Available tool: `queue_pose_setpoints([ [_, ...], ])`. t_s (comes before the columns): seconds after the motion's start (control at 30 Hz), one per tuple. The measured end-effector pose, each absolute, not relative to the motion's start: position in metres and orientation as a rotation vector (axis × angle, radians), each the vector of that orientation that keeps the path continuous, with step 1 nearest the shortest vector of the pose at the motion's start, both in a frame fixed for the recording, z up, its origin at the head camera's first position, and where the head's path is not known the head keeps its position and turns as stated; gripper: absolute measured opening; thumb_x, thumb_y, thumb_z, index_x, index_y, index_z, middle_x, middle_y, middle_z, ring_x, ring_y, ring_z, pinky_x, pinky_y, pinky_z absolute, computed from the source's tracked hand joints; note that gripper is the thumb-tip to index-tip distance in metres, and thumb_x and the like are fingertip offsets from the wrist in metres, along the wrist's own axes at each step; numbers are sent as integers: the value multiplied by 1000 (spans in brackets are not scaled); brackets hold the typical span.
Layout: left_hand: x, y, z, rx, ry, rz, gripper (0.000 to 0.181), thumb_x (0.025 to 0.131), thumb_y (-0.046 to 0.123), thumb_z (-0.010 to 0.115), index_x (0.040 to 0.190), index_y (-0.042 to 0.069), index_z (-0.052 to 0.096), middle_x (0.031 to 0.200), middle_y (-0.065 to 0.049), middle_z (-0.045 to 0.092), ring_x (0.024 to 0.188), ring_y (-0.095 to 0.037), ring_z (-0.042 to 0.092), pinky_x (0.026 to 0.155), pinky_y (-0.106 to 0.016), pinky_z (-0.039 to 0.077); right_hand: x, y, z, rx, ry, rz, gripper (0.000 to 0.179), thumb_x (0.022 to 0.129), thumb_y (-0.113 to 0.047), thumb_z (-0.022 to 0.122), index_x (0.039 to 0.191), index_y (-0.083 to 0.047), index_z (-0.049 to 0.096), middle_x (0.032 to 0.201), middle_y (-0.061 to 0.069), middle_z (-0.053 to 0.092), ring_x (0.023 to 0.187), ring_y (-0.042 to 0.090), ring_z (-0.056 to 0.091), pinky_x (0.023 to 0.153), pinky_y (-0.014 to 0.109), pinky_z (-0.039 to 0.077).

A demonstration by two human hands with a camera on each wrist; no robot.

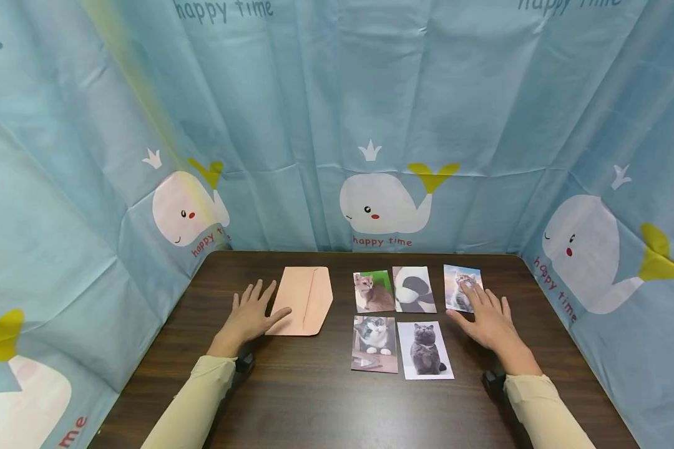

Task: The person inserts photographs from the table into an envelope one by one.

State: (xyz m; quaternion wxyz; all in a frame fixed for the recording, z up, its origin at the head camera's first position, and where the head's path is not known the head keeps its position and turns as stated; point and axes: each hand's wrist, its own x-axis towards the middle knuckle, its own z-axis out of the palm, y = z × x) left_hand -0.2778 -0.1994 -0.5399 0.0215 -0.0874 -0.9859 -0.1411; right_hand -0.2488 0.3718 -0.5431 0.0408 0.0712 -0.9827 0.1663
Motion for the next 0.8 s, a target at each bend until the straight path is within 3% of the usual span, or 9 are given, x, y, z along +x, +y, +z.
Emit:
queue_pose_setpoints([
  [0.23,-284,-185,-540,-309,-3066,-435,99,88,79,46,161,16,24,161,-25,24,147,-49,20,110,-74,9,-258,376,-546,154,-3010,516,89,96,-63,52,162,-17,15,157,33,23,140,57,19,106,76,5],
  [0.63,-292,-161,-551,-208,-3170,-424,106,83,85,44,160,15,27,160,-26,25,144,-52,26,110,-71,18,-271,383,-552,61,-3032,572,92,96,-63,50,156,1,25,147,39,29,125,63,29,90,75,25],
  [0.8,-289,-153,-547,-173,-3184,-401,105,83,84,46,159,13,29,158,-30,26,141,-54,29,108,-70,24,-274,384,-552,-20,-3058,582,101,94,-67,49,151,13,25,140,44,31,121,63,29,90,74,25],
])
